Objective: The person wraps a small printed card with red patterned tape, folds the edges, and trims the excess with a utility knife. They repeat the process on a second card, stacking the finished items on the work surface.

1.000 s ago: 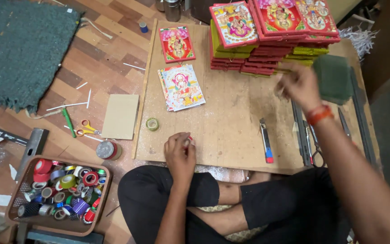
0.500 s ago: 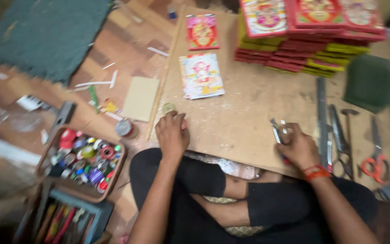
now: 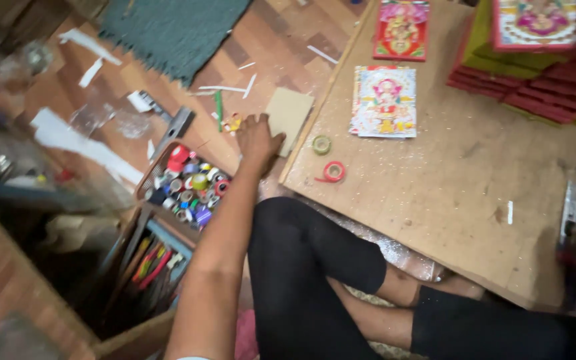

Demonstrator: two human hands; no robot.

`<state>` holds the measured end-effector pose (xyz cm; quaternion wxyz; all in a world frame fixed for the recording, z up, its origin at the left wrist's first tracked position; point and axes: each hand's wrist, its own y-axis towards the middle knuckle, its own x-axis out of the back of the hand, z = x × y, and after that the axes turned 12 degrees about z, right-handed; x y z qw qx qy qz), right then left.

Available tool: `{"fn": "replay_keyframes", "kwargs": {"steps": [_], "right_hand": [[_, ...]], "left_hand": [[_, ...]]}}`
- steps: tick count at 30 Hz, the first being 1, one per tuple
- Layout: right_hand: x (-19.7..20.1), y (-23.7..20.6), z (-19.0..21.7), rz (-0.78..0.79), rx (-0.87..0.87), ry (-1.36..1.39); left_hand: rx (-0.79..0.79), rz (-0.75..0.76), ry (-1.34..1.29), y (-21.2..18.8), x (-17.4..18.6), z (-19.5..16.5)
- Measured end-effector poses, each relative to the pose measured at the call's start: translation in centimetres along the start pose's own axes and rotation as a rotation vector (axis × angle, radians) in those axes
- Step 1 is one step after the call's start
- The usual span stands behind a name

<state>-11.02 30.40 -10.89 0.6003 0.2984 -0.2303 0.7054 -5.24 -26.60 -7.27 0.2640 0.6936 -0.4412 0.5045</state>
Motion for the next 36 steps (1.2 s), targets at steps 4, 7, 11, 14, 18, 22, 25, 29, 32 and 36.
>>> {"fn": "replay_keyframes", "kwargs": {"steps": [4, 7, 11, 14, 18, 22, 25, 29, 32, 36], "right_hand": [[0.3, 0.0, 0.0, -0.072, 0.096, -0.136], [0.6, 0.3, 0.4, -0.086, 0.072, -0.117], [0.7, 0.7, 0.7, -0.048, -0.069, 0.018], [1.2, 0.5, 0.4, -0.045, -0.019, 0.051], [2.9, 0.1, -0.2, -0.132, 0.032, 0.109], [4.8, 1.7, -0.6, -0.262, 0.12, 0.188], [8.1, 3.2, -2.2, -0.376, 0.173, -0.104], [12.9, 4.5, -4.0, -0.311, 0.13, -0.622], [14.0, 4.6, -4.8, -0.185, -0.033, -0.787], [13.6, 4.6, -4.6, -0.17, -0.014, -1.002]], "left_hand": [[0.165, 0.239, 0.152, 1.6, -0.8, -1.8], [0.21, 0.265, 0.146, 1.7, -1.7, -2.2], [0.189, 0.145, 0.018, 3.0, -1.5, -0.7], [0.072, 0.295, -0.834, 4.1, 0.4, 0.3], [-0.084, 0.675, -1.556, 2.0, 2.0, -0.1], [-0.206, 0.928, -1.843, -3.1, 1.3, -4.0], [-0.128, 1.184, -1.805, -6.0, -1.8, -8.2], [-0.234, 1.119, -1.122, -8.3, -6.6, -13.0], [-0.737, 0.762, -0.432, -9.9, -7.9, -15.2], [-0.983, 0.622, -0.011, -10.7, -7.7, -17.9]]}}
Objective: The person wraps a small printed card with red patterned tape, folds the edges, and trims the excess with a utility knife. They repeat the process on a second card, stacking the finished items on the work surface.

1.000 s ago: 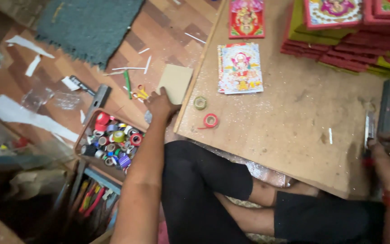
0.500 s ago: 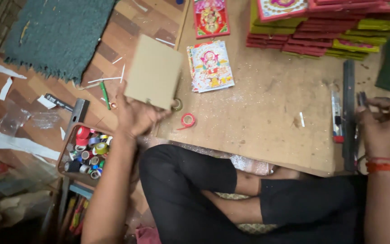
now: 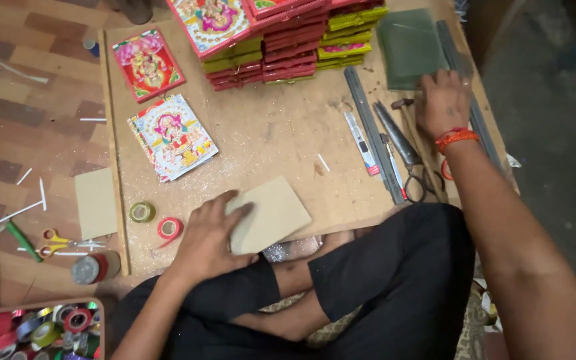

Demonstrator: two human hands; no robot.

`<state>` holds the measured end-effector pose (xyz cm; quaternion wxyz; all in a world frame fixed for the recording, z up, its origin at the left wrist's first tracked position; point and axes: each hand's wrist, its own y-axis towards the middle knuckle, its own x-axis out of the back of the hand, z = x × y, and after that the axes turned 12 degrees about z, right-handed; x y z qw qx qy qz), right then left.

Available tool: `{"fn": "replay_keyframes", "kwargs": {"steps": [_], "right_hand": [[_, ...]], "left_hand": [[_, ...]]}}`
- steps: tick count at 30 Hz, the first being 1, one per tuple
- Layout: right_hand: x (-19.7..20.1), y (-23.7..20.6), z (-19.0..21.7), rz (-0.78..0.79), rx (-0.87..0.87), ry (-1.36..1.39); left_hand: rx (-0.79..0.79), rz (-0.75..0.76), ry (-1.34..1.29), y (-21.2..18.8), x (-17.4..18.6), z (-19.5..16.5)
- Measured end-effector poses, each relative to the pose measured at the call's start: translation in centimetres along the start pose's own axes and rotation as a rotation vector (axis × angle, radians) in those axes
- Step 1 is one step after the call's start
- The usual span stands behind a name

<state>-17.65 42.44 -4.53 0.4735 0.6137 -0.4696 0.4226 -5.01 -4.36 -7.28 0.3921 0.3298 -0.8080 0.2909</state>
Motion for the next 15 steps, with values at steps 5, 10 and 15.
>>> {"fn": "replay_keyframes", "kwargs": {"steps": [5, 10, 15], "right_hand": [[-0.3, 0.0, -0.6, -0.012, 0.134, 0.0], [-0.1, -1.4, -2.0, -0.118, 0.155, 0.042], [0.1, -5.1, 0.4, -0.223, 0.096, 0.493]], "left_hand": [[-0.208, -0.109, 0.092, 1.1, -0.5, 0.0], [0.064, -0.341, 0.014, 0.1, -1.4, 3.5], [0.562, -0.813, -0.224, 2.5, 2.8, 8.8]]}}
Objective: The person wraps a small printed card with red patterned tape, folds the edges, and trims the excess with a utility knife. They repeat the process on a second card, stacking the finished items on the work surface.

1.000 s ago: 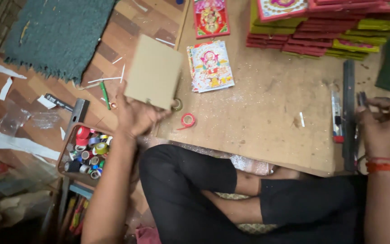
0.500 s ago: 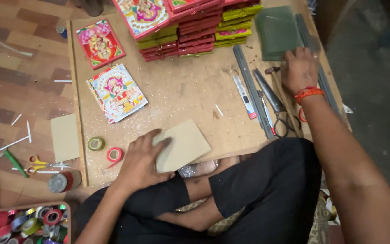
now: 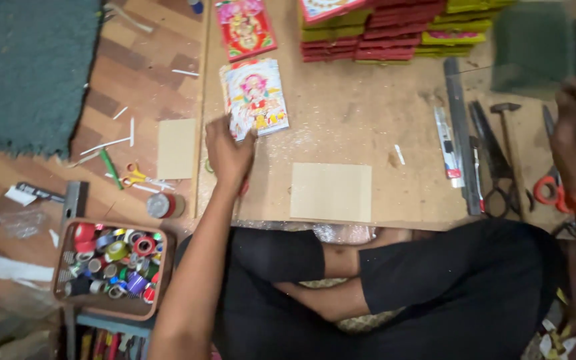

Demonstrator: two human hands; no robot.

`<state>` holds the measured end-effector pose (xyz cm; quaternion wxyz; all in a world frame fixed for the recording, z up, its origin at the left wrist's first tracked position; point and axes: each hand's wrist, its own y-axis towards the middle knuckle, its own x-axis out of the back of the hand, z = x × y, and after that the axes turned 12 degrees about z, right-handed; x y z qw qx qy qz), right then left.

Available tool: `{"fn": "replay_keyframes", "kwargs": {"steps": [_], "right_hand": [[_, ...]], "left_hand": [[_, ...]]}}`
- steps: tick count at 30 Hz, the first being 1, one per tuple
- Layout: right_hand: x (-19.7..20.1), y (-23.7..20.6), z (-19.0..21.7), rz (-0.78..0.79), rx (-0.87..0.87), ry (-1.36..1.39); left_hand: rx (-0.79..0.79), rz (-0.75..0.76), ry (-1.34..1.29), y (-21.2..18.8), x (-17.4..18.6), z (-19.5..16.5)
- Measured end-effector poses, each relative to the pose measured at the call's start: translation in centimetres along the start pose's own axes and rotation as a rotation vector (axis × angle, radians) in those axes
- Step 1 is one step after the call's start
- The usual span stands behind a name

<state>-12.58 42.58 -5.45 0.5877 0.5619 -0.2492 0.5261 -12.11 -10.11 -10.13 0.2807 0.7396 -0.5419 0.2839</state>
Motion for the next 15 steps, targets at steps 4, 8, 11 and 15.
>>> {"fn": "replay_keyframes", "kwargs": {"steps": [4, 8, 11, 15], "right_hand": [[0.7, -3.2, 4.2, -0.068, -0.128, 0.368], [0.8, -6.1, 8.3, -0.083, -0.225, 0.627], [0.7, -7.1, 10.1, -0.095, -0.246, 0.823], [0.5, -7.5, 11.8, -0.122, -0.273, 0.86]], "left_hand": [[0.171, -0.039, 0.133, 3.7, 0.9, -0.5], [0.271, -0.059, 0.066, 4.8, 2.3, -0.4], [0.311, -0.011, 0.021, 4.6, 3.6, -0.2], [0.313, -0.076, -0.025, 4.2, 4.3, 0.3]]}}
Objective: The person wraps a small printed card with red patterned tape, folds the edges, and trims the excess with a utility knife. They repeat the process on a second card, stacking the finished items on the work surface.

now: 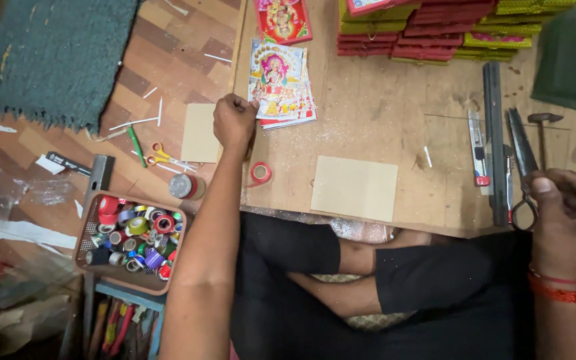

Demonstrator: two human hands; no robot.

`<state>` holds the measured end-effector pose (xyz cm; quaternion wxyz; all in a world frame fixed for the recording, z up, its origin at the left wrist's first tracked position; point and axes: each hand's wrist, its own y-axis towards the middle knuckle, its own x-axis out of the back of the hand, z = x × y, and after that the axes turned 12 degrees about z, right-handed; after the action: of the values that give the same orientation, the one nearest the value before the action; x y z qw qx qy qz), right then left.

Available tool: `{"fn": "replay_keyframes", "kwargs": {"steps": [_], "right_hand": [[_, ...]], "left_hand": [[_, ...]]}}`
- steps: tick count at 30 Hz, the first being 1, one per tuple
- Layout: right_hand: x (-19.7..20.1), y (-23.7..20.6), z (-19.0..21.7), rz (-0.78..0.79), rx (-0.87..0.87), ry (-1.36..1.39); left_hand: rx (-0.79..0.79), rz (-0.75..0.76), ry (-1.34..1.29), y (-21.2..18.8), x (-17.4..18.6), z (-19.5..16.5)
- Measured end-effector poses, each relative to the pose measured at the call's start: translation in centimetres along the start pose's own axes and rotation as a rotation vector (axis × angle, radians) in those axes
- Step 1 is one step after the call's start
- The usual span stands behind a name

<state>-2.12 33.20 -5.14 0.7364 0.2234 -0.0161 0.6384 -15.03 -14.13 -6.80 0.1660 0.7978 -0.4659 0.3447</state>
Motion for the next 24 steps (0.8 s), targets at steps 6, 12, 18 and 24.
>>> {"fn": "replay_keyframes", "kwargs": {"steps": [6, 12, 18, 24], "right_hand": [[-0.6, -1.1, 1.0, -0.014, -0.024, 0.088], [-1.5, -1.7, 1.2, -0.007, 0.039, 0.077], [-2.4, -2.4, 1.5, -0.031, -0.013, 0.212], [-5.0, -4.2, -0.7, 0.005, -0.297, 0.679]], "left_hand": [[-0.047, 0.151, -0.709, -3.6, -1.7, 2.0], [0.145, 0.531, -1.176, -19.8, -8.2, 3.8], [0.44, 0.636, -1.359, -27.9, -15.1, 4.1], [0.051, 0.612, -0.8, -27.6, -12.3, 5.4]]}}
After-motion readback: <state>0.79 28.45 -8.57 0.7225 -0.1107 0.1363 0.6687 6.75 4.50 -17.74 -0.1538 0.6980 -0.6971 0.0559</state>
